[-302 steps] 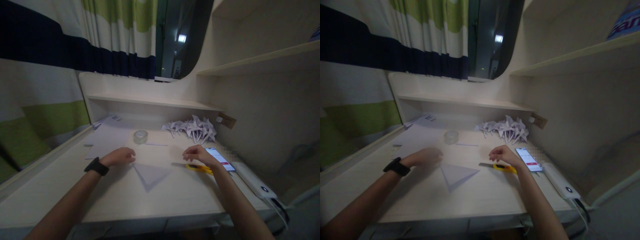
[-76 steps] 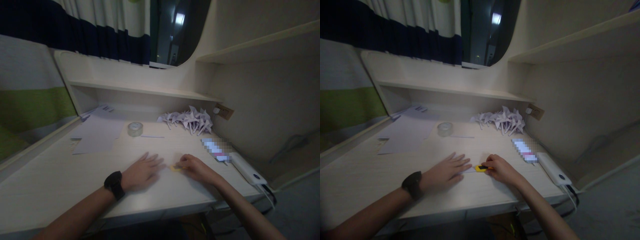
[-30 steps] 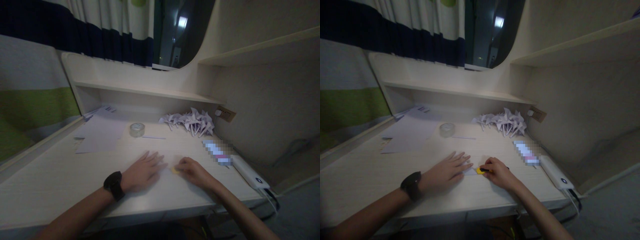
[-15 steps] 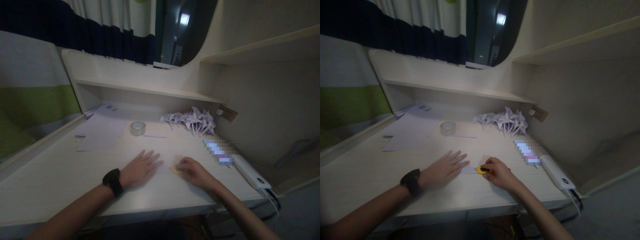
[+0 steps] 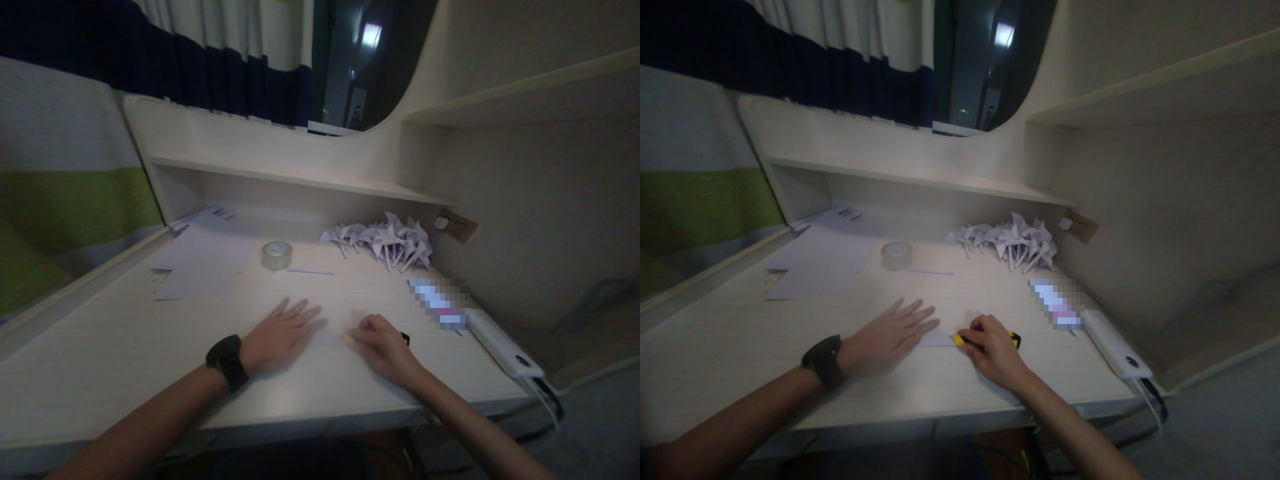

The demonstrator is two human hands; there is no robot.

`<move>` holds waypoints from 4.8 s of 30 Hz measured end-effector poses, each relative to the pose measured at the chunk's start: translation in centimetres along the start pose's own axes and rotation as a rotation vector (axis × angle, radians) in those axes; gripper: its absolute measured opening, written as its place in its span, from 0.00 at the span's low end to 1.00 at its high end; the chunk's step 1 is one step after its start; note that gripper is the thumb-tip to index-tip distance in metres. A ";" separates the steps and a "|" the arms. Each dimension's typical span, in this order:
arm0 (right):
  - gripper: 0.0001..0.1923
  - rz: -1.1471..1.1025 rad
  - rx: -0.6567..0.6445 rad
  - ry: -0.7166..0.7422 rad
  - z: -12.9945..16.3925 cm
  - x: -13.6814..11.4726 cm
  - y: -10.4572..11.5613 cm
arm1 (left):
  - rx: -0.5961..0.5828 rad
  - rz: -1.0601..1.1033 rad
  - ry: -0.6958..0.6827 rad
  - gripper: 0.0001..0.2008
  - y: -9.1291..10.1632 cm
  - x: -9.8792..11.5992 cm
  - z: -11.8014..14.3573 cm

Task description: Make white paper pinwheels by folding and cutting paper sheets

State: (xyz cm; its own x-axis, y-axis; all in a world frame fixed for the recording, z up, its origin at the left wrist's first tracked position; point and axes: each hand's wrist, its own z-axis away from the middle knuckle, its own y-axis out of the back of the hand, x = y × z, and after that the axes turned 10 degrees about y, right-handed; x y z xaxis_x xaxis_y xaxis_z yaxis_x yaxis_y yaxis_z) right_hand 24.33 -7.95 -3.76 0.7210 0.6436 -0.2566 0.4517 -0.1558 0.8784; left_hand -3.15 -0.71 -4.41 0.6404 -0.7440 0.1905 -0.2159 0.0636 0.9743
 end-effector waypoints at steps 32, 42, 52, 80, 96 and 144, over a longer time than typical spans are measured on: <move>0.11 -0.130 -0.046 0.085 -1.6 1.8 0.4 | -0.006 0.019 -0.013 0.23 -0.2 -0.3 0.0; 0.13 -0.178 -0.070 0.078 -0.8 2.3 1.0 | -0.007 0.008 -0.009 0.23 -0.1 -0.1 0.0; 0.17 -0.306 -0.144 -0.003 2.2 2.2 3.3 | 0.003 0.034 0.036 0.22 0.6 0.4 -0.1; 0.16 -0.403 -0.195 -0.122 1.4 4.7 4.2 | -0.270 0.004 0.057 0.40 4.7 0.3 -3.9; 0.12 -0.222 -0.230 -0.131 1.2 4.8 5.4 | -0.277 0.271 -0.029 0.03 5.0 -1.5 -3.6; 0.27 0.026 -0.234 0.086 1.9 -5.9 1.4 | 0.061 -0.009 0.097 0.31 -1.0 2.4 5.2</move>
State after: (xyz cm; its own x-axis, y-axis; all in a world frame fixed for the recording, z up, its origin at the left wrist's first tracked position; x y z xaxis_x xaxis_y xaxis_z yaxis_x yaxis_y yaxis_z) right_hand 21.66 -13.39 -1.75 0.6793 0.7043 -0.2064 0.2927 -0.0021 0.9562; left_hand -5.18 -6.04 -5.57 0.7104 -0.6762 0.1952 -0.2521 0.0144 0.9676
